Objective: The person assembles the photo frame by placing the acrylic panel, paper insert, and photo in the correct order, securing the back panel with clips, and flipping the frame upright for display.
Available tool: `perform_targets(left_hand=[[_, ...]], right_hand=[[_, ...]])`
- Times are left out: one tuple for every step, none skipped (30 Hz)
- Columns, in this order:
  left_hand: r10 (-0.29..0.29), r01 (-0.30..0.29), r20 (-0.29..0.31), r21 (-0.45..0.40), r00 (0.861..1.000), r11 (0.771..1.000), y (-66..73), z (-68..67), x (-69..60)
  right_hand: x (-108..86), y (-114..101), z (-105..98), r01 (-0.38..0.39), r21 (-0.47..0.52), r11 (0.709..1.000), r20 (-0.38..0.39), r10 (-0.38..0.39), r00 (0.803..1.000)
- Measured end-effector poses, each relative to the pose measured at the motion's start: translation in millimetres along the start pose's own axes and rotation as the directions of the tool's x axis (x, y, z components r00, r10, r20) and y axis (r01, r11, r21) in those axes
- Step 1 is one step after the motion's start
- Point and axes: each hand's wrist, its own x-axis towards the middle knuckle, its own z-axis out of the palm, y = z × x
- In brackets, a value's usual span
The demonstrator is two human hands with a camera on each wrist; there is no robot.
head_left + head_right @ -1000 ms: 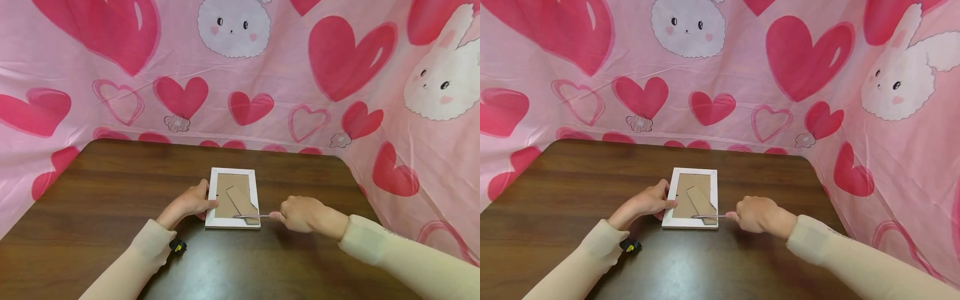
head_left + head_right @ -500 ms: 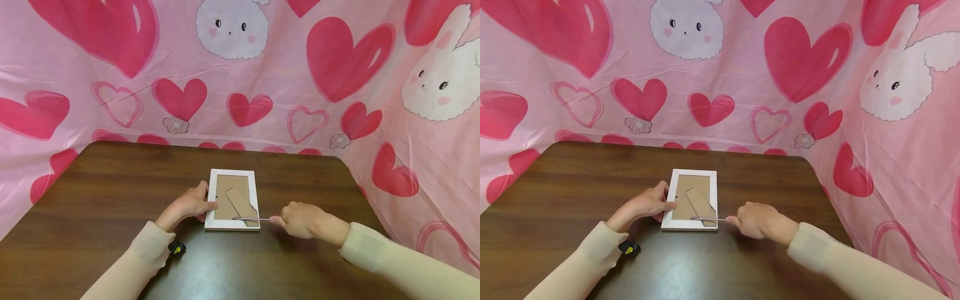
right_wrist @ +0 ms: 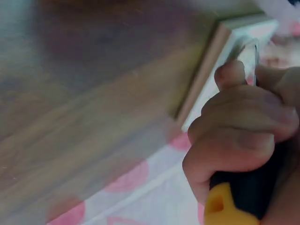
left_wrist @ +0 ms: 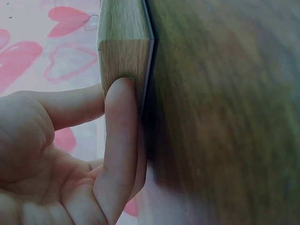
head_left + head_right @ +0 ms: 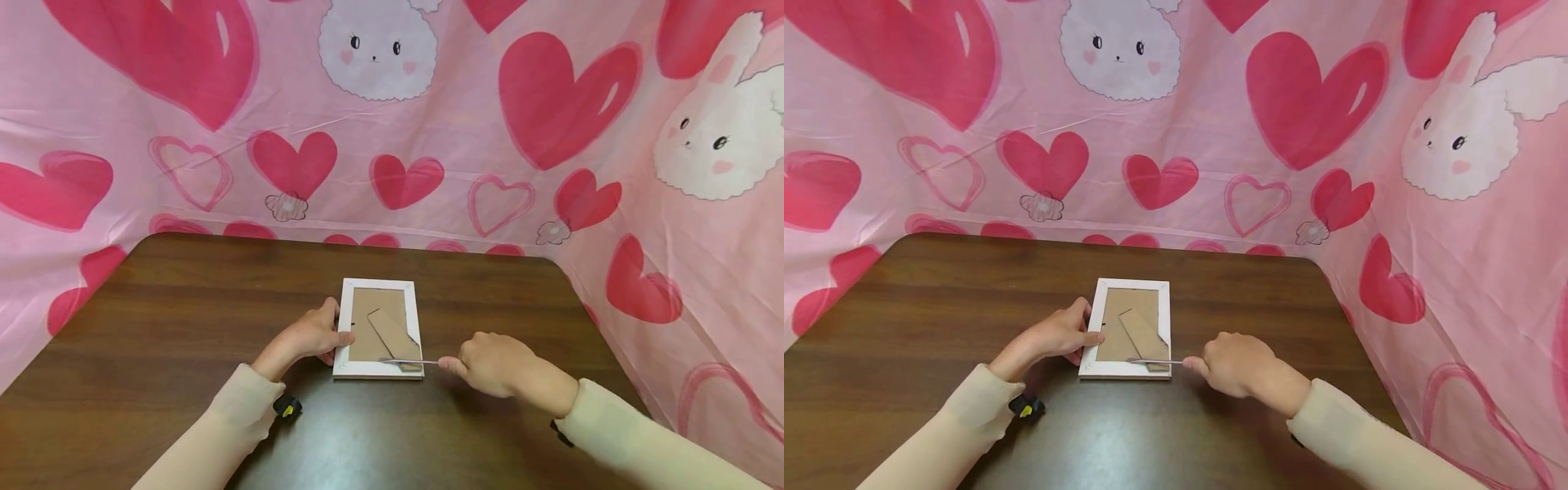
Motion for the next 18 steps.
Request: perform_targets(left_hand=[[0.000,0.000,-0.001,0.000,1.000,1.000,0.5,-0.2,0.0],[0.001,-0.001,-0.002,-0.001,1.000,1.000,0.8,-0.2,0.3],[0.003,-0.003,0.001,-0.003,1.000,1.000,1.7,-0.2,0.2],[0.002,-0.002,0.003,-0.005,1.000,1.000,1.6,-0.3,0.1],[0.000,0.000,0.006,-0.009,1.000,1.000,1.9,-0.3,-0.3],[0.004,-0.004,0.010,-0.007,1.000,1.000,2.0,-0.3,-0.6],[0.002,-0.002,0.011,-0.008,1.000,1.000,2.0,-0.2,-0.8],[0.003,-0.003,0.012,-0.005,1.000,1.000,1.8,-0.3,-1.2],[-0.001,0.001,0.012,-0.005,1.000,1.000,1.9,-0.4,-1.5],[-0.002,0.002,0.011,-0.004,1.000,1.000,1.4,-0.4,-1.5],[-0.002,0.002,0.010,-0.003,1.000,1.000,1.4,-0.6,-2.0],[-0.001,0.001,0.010,-0.001,1.000,1.000,1.0,-0.8,-2.3],[-0.002,0.002,0.011,-0.004,1.000,1.000,1.1,-1.2,-2.7],[0.001,-0.001,0.011,-0.005,1.000,1.000,1.1,-1.5,-3.0],[0.001,-0.001,0.007,-0.006,1.000,1.000,1.3,-1.7,-2.8],[0.003,-0.003,0.005,-0.006,1.000,1.000,1.5,-2.1,-2.6],[0.004,-0.004,0.004,-0.004,1.000,1.000,1.8,-2.7,-2.3],[0.004,-0.004,0.004,-0.003,1.000,1.000,2.1,-3.3,-1.7]], right_hand=[[0.4,1.2,-3.6,0.014,0.003,1.000,-0.012,-0.014,1.000],[0.9,3.0,-7.5,0.023,0.004,1.000,-0.025,-0.023,0.999],[1.3,5.1,-11.6,0.027,0.008,1.000,-0.037,-0.027,0.999],[1.7,7.2,-14.6,0.028,0.015,1.000,-0.048,-0.027,0.998],[2.3,9.7,-17.5,0.022,0.022,1.000,-0.058,-0.020,0.998],[2.8,12.3,-19.9,0.014,0.025,1.000,-0.070,-0.013,0.998],[3.4,15.5,-21.8,0.006,0.030,1.000,-0.080,-0.003,0.997],[4.0,18.5,-23.7,-0.008,0.035,0.999,-0.090,0.011,0.996],[4.5,21.5,-25.3,-0.023,0.043,0.999,-0.097,0.027,0.995],[5.3,24.5,-26.0,-0.036,0.047,0.998,-0.104,0.041,0.994],[6.1,26.9,-26.5,-0.049,0.055,0.997,-0.112,0.055,0.992],[6.8,29.2,-26.4,-0.060,0.064,0.996,-0.118,0.067,0.991],[7.8,31.4,-25.9,-0.071,0.071,0.995,-0.119,0.080,0.990],[8.7,33.2,-25.1,-0.083,0.075,0.994,-0.119,0.092,0.989],[9.5,34.9,-23.7,-0.090,0.075,0.993,-0.120,0.099,0.988],[10.4,36.2,-22.1,-0.095,0.073,0.993,-0.123,0.103,0.987],[11.0,37.0,-20.5,-0.100,0.077,0.992,-0.122,0.109,0.986],[11.6,38.1,-18.9,-0.105,0.075,0.992,-0.119,0.114,0.986]])
